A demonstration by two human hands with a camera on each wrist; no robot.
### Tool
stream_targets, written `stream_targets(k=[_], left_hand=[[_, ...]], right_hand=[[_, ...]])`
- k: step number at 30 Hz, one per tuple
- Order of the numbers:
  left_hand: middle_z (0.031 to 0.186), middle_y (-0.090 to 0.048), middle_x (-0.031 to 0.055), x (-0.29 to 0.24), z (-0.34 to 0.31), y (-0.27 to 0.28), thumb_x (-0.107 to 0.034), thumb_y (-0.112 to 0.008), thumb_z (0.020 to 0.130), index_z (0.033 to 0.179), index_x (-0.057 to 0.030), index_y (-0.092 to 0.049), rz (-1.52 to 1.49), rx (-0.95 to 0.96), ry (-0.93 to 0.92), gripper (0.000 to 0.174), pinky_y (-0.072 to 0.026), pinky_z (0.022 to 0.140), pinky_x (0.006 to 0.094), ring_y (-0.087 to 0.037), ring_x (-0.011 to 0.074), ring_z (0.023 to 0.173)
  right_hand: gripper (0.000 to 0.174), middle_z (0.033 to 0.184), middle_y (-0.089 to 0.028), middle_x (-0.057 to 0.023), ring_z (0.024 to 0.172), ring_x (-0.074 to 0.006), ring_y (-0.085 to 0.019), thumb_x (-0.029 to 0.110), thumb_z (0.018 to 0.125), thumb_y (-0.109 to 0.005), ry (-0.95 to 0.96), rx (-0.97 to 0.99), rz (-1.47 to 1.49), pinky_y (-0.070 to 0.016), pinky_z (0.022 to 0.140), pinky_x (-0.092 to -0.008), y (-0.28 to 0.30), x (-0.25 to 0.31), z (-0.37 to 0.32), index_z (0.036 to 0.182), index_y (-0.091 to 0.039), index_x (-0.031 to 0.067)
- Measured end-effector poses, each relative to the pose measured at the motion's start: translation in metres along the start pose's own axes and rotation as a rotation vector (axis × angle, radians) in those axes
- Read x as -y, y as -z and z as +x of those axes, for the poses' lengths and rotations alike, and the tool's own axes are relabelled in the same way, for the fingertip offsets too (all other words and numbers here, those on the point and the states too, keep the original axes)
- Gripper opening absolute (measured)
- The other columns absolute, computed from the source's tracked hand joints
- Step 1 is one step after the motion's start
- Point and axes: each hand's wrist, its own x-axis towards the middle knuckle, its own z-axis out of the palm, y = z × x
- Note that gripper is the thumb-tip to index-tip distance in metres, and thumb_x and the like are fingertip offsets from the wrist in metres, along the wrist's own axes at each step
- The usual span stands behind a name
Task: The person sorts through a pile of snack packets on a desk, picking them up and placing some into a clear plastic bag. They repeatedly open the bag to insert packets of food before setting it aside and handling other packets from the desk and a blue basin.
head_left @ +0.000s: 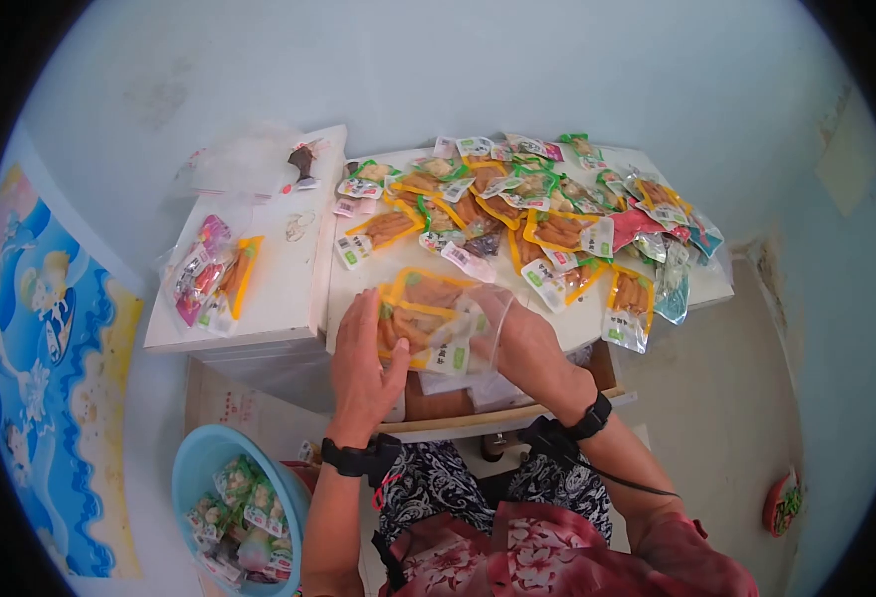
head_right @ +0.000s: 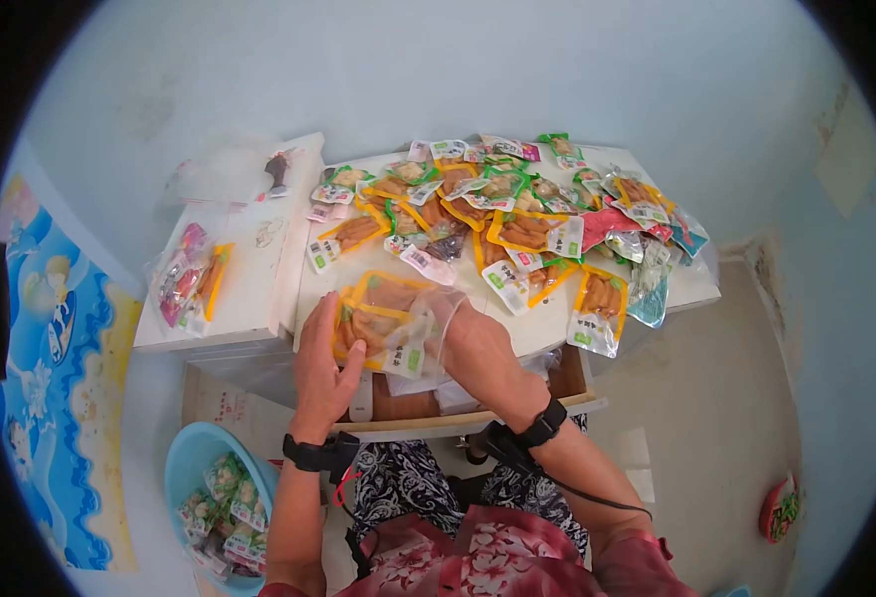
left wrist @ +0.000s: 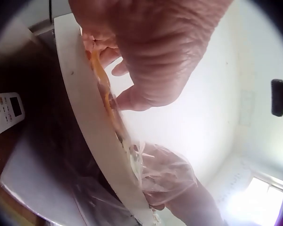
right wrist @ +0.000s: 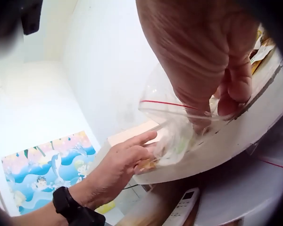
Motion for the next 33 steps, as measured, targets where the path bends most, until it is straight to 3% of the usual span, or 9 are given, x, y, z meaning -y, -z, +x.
stream_targets(k=[6, 9, 18, 24, 25, 28, 30, 32, 33], left_hand=[[0.149, -0.052, 0.0248, 0.005, 0.001, -0.005, -0.010, -0.064, 0.089, 0.147, 0.0007, -0.048, 0.062, -0.003, -0.053, 0.061, -0.0370, 0.119, 0.0478, -0.048, 0.0407, 0.141], [0.147, -0.053, 0.0244, 0.007, 0.003, -0.007, -0.009, -0.065, 0.088, 0.143, 0.0003, -0.050, -0.006, -0.014, -0.046, 0.058, -0.0379, 0.119, 0.0474, -0.049, 0.0408, 0.139], [0.149, -0.052, 0.0254, -0.007, 0.005, -0.008, -0.012, -0.073, 0.086, 0.149, -0.0022, -0.049, -0.075, -0.019, 0.021, 0.068, -0.0375, 0.118, 0.0477, -0.045, 0.0401, 0.143], [0.157, -0.049, 0.0141, -0.021, 0.005, -0.006, -0.019, -0.073, 0.087, 0.146, -0.0105, -0.060, 0.240, 0.157, -0.157, 0.061, -0.0253, 0.124, 0.0511, -0.032, 0.0355, 0.152], [0.155, -0.051, 0.0089, -0.023, 0.005, -0.007, -0.020, -0.071, 0.089, 0.143, -0.0087, -0.061, 0.233, 0.154, -0.144, 0.056, -0.0234, 0.125, 0.0518, -0.034, 0.0353, 0.151], [0.153, -0.052, 0.0096, -0.022, 0.005, -0.006, -0.018, -0.069, 0.090, 0.141, -0.0070, -0.062, 0.208, 0.161, -0.142, 0.053, -0.0233, 0.124, 0.0525, -0.035, 0.0354, 0.151], [0.150, -0.053, 0.0097, -0.022, 0.004, -0.007, -0.019, -0.068, 0.091, 0.140, -0.0063, -0.061, 0.205, 0.162, -0.137, 0.051, -0.0231, 0.124, 0.0542, -0.035, 0.0358, 0.150], [0.150, -0.053, 0.0093, -0.022, 0.004, -0.008, -0.022, -0.068, 0.091, 0.141, -0.0072, -0.061, 0.201, 0.168, -0.128, 0.053, -0.0227, 0.124, 0.0576, -0.035, 0.0362, 0.150], [0.150, -0.053, 0.0095, -0.022, 0.004, -0.008, -0.022, -0.067, 0.091, 0.141, -0.0070, -0.061, 0.199, 0.171, -0.127, 0.053, -0.0227, 0.124, 0.0576, -0.035, 0.0364, 0.150]], right_hand=[[0.012, 0.099, -0.062, -0.0144, 0.078, -0.0371, -0.067, 0.016, 0.092, -0.066, 0.208, -0.134, -0.108, -0.0540, 0.061, -0.0482, -0.011, -0.023, 0.004, 0.098, -0.062, 0.0066], [0.009, 0.092, -0.061, -0.0110, 0.072, -0.0339, -0.067, 0.015, 0.090, -0.067, 0.244, -0.177, -0.178, -0.0515, 0.057, -0.0464, -0.011, -0.019, 0.008, 0.089, -0.061, 0.0079], [0.010, 0.084, -0.062, -0.0124, 0.069, -0.0368, -0.065, 0.012, 0.085, -0.070, 0.185, -0.168, -0.212, -0.0502, 0.058, -0.0481, -0.022, -0.026, 0.024, 0.093, -0.064, 0.0096], [0.031, 0.083, -0.064, -0.0144, 0.073, -0.0376, -0.067, 0.008, 0.082, -0.069, 0.238, -0.106, -0.186, -0.0528, 0.061, -0.0478, -0.002, -0.015, 0.013, 0.113, -0.071, 0.0091], [0.022, 0.085, -0.067, -0.0125, 0.073, -0.0362, -0.067, 0.006, 0.084, -0.069, 0.209, -0.062, -0.207, -0.0536, 0.061, -0.0447, 0.004, -0.018, 0.009, 0.106, -0.072, 0.0083], [0.014, 0.087, -0.069, -0.0109, 0.072, -0.0305, -0.068, 0.007, 0.088, -0.071, 0.204, -0.062, 0.159, -0.0544, 0.062, -0.0395, 0.039, -0.018, -0.002, 0.102, -0.073, 0.0070], [0.008, 0.088, -0.071, -0.0086, 0.072, -0.0307, -0.069, 0.014, 0.088, -0.074, 0.033, -0.288, 0.213, -0.0547, 0.062, -0.0399, 0.058, -0.027, -0.001, 0.095, -0.072, 0.0087], [0.005, 0.087, -0.072, -0.0100, 0.072, -0.0318, -0.070, 0.012, 0.089, -0.073, -0.067, -0.578, -0.065, -0.0550, 0.062, -0.0406, 0.069, -0.064, 0.011, 0.093, -0.071, 0.0083], [0.017, 0.089, -0.072, -0.0117, 0.078, -0.0338, -0.071, 0.018, 0.088, -0.076, -0.143, -0.562, -0.130, -0.0554, 0.066, -0.0439, 0.086, -0.077, 0.014, 0.100, -0.069, 0.0070]])
